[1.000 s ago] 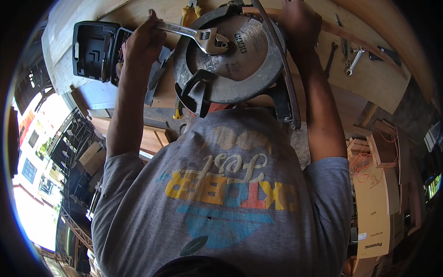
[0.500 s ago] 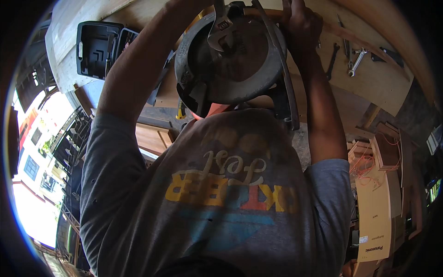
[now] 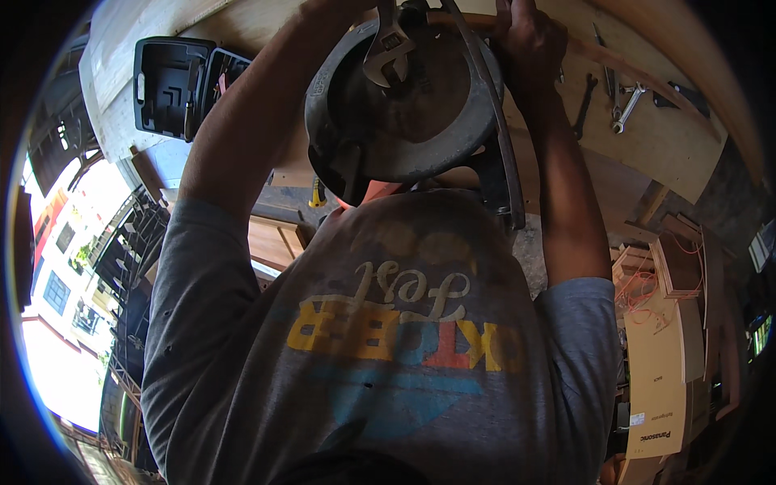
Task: Adjusting the blade of a circular saw using a wrench on a workbench.
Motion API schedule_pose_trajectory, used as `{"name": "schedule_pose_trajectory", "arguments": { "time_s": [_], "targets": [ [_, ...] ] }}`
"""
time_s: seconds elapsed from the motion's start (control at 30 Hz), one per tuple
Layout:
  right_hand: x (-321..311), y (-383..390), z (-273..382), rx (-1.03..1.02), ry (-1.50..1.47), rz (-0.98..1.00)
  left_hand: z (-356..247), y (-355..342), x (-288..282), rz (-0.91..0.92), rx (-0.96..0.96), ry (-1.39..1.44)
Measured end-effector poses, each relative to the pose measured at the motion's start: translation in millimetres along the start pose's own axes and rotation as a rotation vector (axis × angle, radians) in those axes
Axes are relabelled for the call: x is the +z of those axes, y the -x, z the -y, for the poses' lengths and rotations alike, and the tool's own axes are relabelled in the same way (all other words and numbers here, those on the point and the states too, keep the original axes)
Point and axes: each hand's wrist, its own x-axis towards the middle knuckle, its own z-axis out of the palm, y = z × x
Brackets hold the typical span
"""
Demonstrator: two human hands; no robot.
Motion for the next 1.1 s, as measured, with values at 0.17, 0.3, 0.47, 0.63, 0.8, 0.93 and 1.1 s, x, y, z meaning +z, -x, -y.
{"name": "schedule_pose_trajectory", "arguments": {
  "time_s": [0.17,0.3,0.47,0.63,0.8,0.93,1.1],
  "targets": [
    [-3,0,5,-0.022,0.031,0.024,-60,19,26,-0.003,0.154,-0.204],
    [-14,-1,10,0.030,-0.093,0.063,-81,34,47,0.107,0.310,-0.171],
    [-5,4,24,0.020,-0.268,0.096,-96,60,51,0.228,0.535,-0.133],
    [62,34,-31,0.237,0.187,-0.265,-107,99,89,0.490,0.772,-0.313],
    [-4,-7,14,0.180,-0.112,-0.078,-147,183,46,0.369,0.931,-0.270],
    [-19,-13,14,0.106,-0.215,-0.038,-143,232,4,0.338,0.920,-0.140],
    [-26,-9,20,0.094,-0.242,-0.014,-120,282,-63,0.280,0.747,-0.010]
  ]
}}
